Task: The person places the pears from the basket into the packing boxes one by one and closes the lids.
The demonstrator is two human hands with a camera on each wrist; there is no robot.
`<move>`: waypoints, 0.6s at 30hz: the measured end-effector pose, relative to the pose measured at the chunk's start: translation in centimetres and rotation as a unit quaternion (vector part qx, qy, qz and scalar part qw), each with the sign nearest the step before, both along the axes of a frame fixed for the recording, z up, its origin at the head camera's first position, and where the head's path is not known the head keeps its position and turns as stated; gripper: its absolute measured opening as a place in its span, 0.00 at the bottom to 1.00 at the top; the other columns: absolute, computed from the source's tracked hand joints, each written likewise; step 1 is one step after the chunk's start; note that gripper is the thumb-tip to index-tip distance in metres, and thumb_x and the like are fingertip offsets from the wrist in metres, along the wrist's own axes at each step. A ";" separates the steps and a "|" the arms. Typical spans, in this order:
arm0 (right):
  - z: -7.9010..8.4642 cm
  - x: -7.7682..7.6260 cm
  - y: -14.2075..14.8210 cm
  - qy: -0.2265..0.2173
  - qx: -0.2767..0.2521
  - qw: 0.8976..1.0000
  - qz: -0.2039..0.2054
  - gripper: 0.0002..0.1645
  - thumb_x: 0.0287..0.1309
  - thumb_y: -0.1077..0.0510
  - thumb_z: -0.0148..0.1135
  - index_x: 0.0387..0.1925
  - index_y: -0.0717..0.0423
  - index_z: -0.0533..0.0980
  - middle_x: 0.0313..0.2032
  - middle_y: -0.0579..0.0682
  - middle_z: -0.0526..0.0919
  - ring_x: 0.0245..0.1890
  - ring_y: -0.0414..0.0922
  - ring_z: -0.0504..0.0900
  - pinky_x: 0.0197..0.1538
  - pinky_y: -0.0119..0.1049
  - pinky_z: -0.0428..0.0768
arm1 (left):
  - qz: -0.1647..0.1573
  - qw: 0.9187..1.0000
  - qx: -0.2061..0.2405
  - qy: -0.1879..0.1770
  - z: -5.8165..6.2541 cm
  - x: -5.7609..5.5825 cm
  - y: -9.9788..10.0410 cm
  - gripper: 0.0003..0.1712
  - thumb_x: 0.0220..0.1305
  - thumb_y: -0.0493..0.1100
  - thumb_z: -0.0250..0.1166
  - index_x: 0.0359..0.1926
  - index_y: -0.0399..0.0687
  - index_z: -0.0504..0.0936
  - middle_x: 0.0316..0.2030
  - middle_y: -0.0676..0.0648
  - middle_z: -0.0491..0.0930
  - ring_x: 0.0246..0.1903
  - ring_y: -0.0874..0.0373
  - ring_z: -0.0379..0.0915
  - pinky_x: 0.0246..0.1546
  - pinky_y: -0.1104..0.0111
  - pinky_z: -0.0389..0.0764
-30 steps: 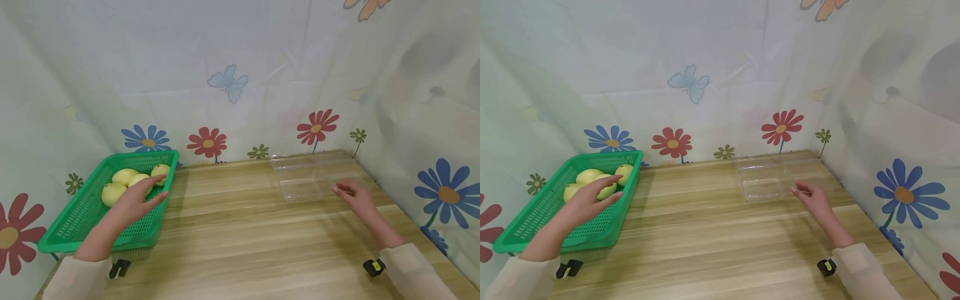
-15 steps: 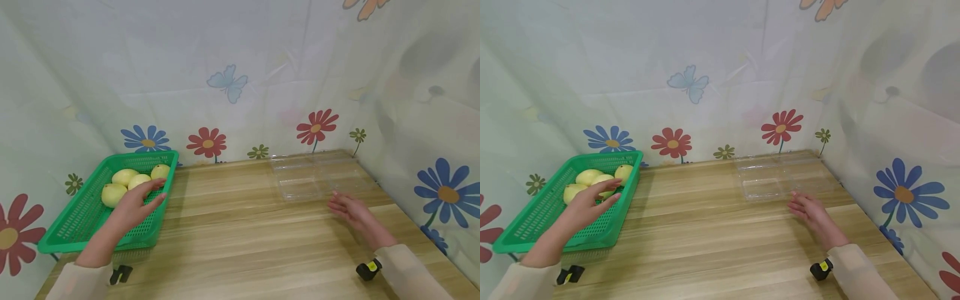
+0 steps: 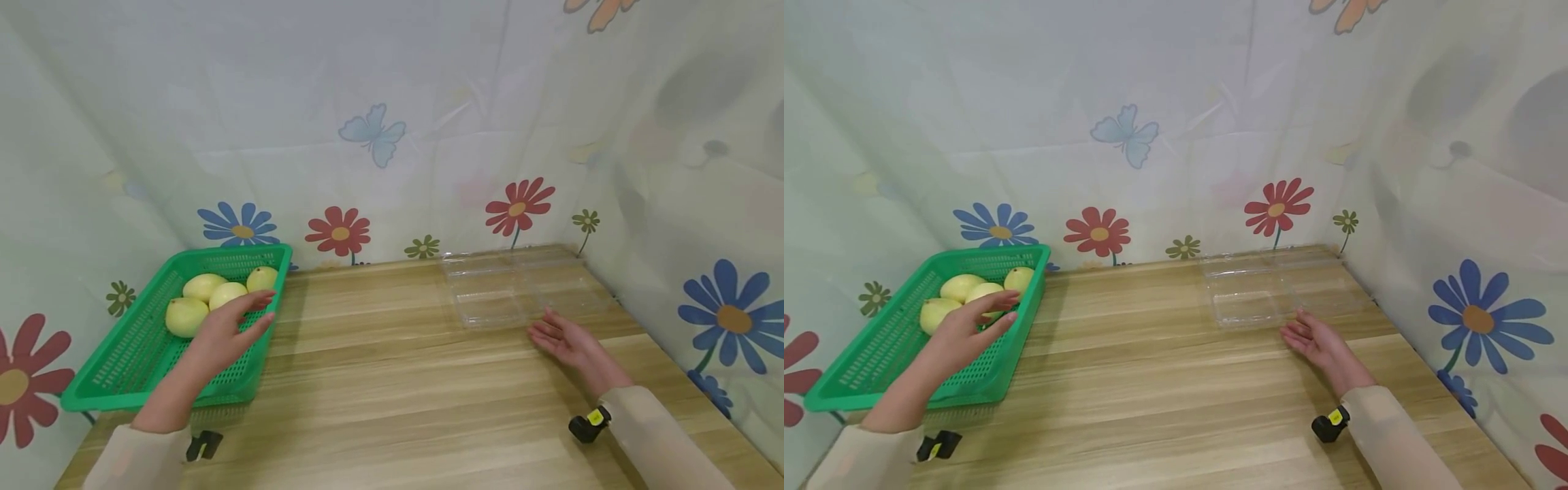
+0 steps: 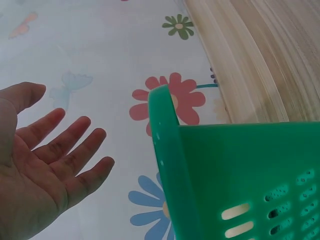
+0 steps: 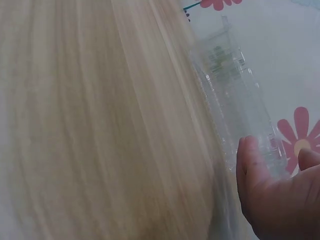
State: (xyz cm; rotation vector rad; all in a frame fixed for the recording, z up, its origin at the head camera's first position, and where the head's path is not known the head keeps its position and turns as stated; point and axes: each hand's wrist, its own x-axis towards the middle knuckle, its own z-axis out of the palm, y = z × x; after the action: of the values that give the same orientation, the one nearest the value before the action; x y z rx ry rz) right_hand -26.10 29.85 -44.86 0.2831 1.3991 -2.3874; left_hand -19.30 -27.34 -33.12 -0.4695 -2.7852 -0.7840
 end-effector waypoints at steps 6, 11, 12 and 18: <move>-0.3 -1.0 0.0 -0.030 -0.019 0.999 -0.026 0.20 0.74 0.48 0.53 0.54 0.58 0.63 0.35 0.50 0.83 0.36 0.43 0.88 0.49 0.33 0.88 | 0.004 1.000 0.005 0.005 -0.1 -0.1 0.2 0.27 0.77 0.46 0.58 0.70 0.36 0.72 0.62 0.31 0.79 0.60 0.34 0.76 0.57 0.39 0.79; -0.4 -1.6 0.0 -0.041 -0.027 0.998 -0.028 0.21 0.73 0.47 0.55 0.53 0.57 0.64 0.34 0.49 0.83 0.35 0.44 0.89 0.46 0.34 0.88 | 0.004 1.000 0.005 0.003 -0.2 0.0 0.2 0.27 0.77 0.46 0.58 0.69 0.36 0.72 0.61 0.31 0.80 0.60 0.34 0.77 0.57 0.39 0.79; -0.4 -1.6 0.0 -0.041 -0.027 0.998 -0.027 0.21 0.73 0.47 0.55 0.54 0.58 0.64 0.34 0.49 0.83 0.35 0.44 0.89 0.46 0.34 0.88 | 0.003 1.000 0.006 0.002 -0.2 0.0 0.2 0.27 0.77 0.46 0.58 0.69 0.36 0.72 0.61 0.31 0.80 0.60 0.34 0.77 0.57 0.39 0.79; -0.5 -1.8 -0.1 -0.053 -0.021 0.998 -0.026 0.21 0.74 0.46 0.54 0.55 0.55 0.64 0.35 0.47 0.83 0.35 0.43 0.88 0.46 0.35 0.88 | 0.004 1.000 0.003 0.001 -0.2 0.0 0.1 0.27 0.77 0.45 0.58 0.70 0.36 0.72 0.62 0.32 0.79 0.60 0.34 0.76 0.56 0.40 0.79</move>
State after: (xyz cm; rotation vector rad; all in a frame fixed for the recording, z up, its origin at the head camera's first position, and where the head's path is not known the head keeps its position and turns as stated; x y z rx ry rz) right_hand -27.92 29.74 -45.36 0.4329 1.3076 -2.4019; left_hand -19.33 -27.25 -33.37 -0.4573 -2.7816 -0.7889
